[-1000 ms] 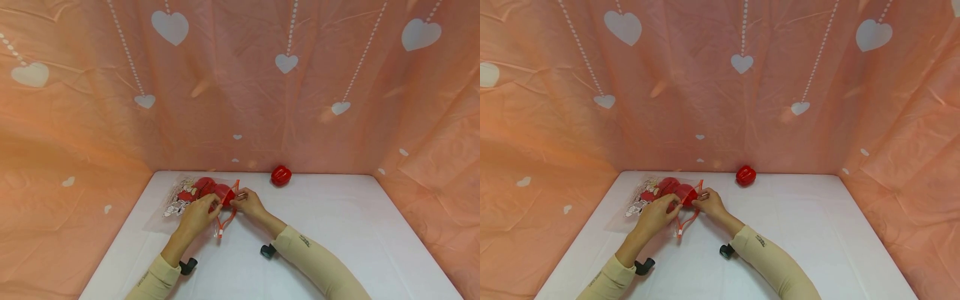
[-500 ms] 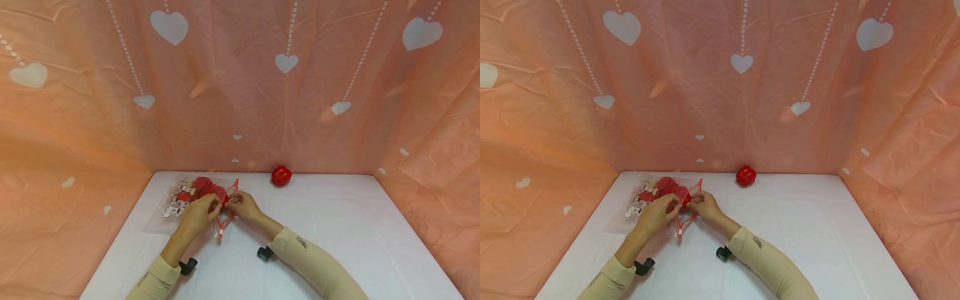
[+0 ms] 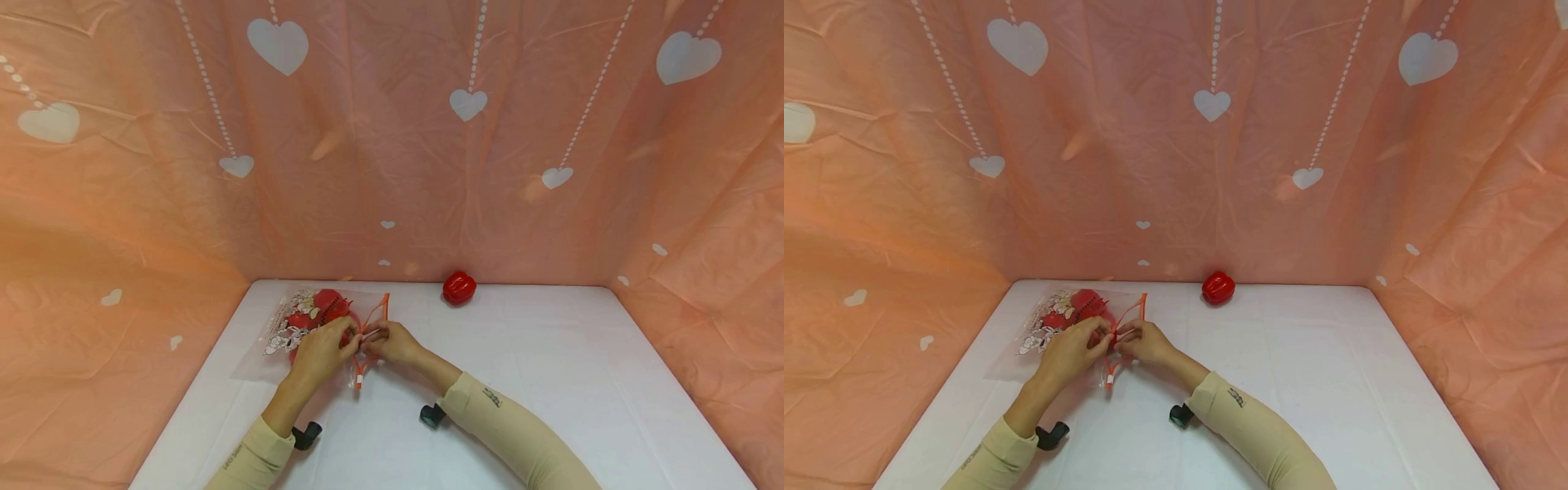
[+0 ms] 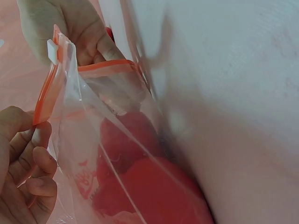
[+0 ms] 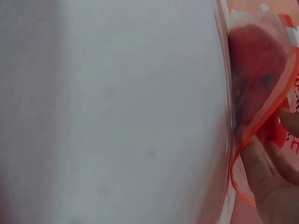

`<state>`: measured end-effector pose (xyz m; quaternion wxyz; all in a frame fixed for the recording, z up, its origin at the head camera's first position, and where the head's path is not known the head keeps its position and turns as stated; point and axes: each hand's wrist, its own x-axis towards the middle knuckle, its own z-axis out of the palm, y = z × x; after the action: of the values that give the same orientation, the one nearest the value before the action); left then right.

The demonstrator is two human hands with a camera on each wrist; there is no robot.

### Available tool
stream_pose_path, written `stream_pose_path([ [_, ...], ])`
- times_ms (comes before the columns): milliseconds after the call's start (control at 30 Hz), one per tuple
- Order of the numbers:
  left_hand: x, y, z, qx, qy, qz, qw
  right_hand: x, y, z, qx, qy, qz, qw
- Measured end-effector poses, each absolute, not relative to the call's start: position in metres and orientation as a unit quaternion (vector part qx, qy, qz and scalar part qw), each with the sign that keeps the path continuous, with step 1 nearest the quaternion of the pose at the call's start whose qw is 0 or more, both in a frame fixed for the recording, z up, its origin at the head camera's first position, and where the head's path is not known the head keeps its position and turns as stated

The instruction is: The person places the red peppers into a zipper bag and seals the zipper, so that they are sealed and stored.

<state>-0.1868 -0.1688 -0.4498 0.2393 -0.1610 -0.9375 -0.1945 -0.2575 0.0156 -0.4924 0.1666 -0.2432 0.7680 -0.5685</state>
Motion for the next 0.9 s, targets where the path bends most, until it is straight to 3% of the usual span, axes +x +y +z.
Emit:
stream_pose_path([
  [900, -0.185, -0.169, -0.451, -0.15, -0.942, -0.208, 0.215, -0.26, 0.03, -0.489, -0.241, 0.765, -0.569, 0.183],
])
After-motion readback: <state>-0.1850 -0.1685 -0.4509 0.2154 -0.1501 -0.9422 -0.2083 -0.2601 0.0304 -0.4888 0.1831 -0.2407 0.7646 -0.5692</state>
